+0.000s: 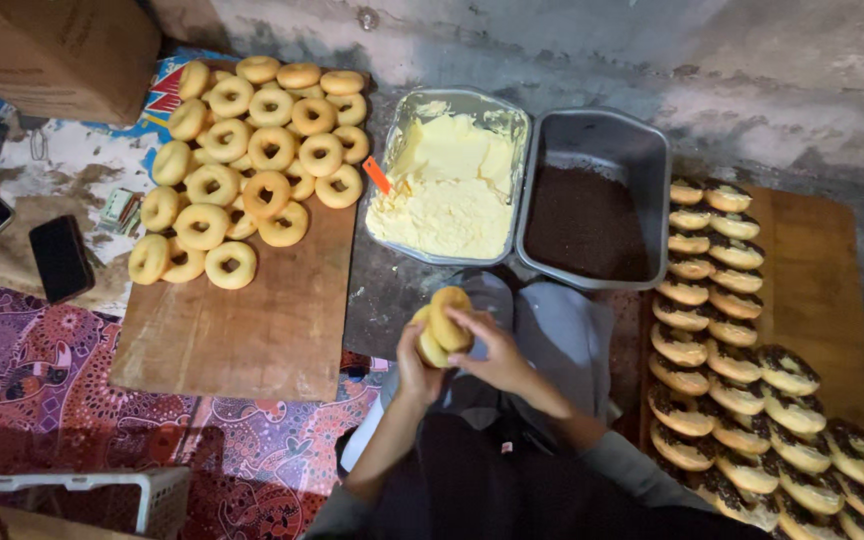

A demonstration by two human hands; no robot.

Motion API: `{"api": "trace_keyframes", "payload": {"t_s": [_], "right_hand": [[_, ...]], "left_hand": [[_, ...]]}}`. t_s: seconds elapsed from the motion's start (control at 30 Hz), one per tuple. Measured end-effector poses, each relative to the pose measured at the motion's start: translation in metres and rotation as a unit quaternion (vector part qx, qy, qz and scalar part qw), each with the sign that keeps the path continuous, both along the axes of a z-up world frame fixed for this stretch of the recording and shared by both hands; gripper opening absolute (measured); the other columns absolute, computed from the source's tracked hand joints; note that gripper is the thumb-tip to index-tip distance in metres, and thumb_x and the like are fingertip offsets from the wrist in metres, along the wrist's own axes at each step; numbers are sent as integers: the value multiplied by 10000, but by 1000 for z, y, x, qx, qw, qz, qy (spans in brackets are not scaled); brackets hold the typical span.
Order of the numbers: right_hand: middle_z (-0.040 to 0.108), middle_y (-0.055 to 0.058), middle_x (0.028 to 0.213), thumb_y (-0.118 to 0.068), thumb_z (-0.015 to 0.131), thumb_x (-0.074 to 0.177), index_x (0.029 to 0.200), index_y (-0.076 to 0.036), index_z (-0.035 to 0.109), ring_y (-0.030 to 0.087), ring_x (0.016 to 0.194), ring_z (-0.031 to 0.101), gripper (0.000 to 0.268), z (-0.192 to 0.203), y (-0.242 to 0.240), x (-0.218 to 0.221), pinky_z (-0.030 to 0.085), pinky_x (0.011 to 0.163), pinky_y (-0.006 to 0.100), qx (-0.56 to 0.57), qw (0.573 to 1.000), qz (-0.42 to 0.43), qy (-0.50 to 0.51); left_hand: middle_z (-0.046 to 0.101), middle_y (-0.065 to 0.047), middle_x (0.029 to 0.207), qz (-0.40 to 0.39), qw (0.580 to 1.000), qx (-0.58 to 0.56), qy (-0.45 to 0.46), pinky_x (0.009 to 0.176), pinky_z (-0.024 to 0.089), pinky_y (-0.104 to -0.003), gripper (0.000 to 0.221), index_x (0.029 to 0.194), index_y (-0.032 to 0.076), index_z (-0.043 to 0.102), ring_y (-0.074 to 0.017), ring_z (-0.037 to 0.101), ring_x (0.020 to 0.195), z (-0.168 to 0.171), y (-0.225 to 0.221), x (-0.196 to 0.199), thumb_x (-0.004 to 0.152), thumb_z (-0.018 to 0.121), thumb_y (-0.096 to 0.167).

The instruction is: The person repeatedly picks up plain donuts, dips the top into a pale yellow cream, then rolls the cream-coated surface in a dark crumb topping, and places the finished donut on a wooden board. The process is repeated for many donuts.

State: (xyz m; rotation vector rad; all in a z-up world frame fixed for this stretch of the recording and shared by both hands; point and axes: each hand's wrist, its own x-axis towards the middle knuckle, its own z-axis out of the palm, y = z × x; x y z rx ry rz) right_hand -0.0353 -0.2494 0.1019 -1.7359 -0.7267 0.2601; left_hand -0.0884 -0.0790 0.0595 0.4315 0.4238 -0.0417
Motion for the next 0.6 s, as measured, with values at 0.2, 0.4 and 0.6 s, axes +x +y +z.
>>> {"api": "trace_keyframes", "payload": {"t_s": [0.2, 0.4, 0.6], "right_hand": [[697, 65, 1284, -178, 856, 813, 1278, -134, 689, 222, 1175, 650, 496, 16, -20, 22, 515, 1037, 408, -121, 993, 0, 9], [690, 87, 1202, -197, 630, 890, 1346, -144, 528, 232, 1083, 693, 470, 2, -73, 67, 590, 859, 445, 172, 873, -300, 344], [610, 198, 1234, -150, 590, 862, 1303, -37, 430, 296, 1008, 681, 483, -45, -51, 84, 591, 899, 452, 385, 872, -118, 279]], "left_hand": [[652, -113, 1288, 76, 993, 64, 61, 973, 574, -429, 589, 1361, 56, 562, -242, 674, 1149, -32, 34, 28, 944, 582, 471], [627, -138, 1306, 162, 967, 186, 67, 986, 542, -435, 622, 1374, -20, 578, -259, 641, 1170, -61, 64, 85, 998, 649, 471], [616, -90, 1322, 234, 969, 79, 20, 977, 534, -418, 668, 1406, 89, 533, -236, 618, 1187, -51, 81, 107, 973, 518, 598]]}}
